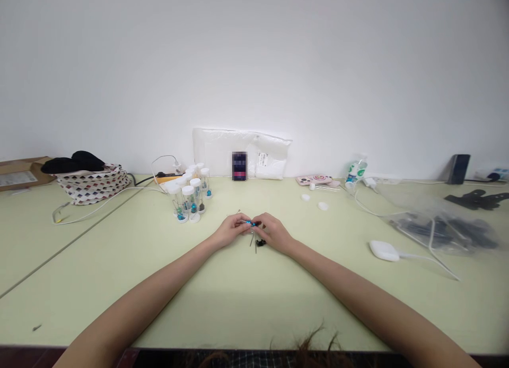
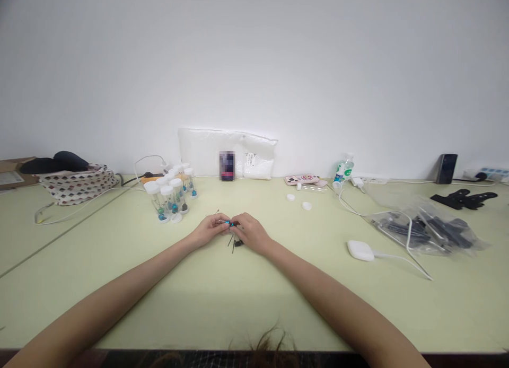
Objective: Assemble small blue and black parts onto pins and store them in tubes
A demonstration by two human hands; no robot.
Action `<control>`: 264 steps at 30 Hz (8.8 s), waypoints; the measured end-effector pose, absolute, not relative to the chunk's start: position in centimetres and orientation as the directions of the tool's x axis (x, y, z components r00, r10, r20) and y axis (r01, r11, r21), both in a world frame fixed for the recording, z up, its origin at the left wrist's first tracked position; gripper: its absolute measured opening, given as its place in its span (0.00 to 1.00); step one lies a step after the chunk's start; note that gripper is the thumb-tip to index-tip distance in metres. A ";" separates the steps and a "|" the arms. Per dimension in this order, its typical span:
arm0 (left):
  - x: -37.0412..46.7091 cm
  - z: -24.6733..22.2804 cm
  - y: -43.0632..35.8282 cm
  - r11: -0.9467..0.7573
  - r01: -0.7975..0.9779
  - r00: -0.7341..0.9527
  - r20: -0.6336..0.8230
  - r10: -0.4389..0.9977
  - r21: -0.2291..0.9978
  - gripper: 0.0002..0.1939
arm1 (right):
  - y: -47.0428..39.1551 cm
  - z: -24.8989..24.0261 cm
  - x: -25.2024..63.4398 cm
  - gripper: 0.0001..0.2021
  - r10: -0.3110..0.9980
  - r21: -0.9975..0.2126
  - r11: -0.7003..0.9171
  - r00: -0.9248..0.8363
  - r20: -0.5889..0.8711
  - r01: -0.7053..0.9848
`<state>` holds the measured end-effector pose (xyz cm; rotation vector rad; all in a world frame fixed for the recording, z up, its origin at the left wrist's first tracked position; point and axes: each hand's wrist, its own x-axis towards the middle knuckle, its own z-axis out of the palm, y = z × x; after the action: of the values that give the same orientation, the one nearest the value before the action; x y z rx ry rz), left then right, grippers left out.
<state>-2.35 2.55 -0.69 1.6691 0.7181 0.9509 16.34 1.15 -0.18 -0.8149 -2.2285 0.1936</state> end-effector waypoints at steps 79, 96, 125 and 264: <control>-2.4 -0.6 2.4 -0.296 0.002 0.508 0.254 0.823 0.955 0.14 | 1.2 -0.2 16.4 0.08 0.603 -0.347 0.788 -0.521 0.604 0.508; -2.3 -0.5 2.5 -0.301 0.018 0.506 0.251 0.825 0.953 0.15 | 0.9 0.1 16.3 0.08 0.642 -0.363 0.760 -0.534 0.551 0.539; -2.3 -0.5 2.4 -0.294 0.002 0.504 0.252 0.826 0.956 0.15 | 0.9 0.0 16.3 0.08 0.631 -0.365 0.770 -0.536 0.561 0.524; -2.3 -0.4 2.4 -0.271 -0.013 0.502 0.241 0.831 0.962 0.15 | 1.1 0.0 16.3 0.06 0.622 -0.335 0.771 -0.532 0.574 0.541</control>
<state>-2.32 2.37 -0.45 1.6481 0.7099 0.9591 16.31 1.11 -0.03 -0.8627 -2.2616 0.1496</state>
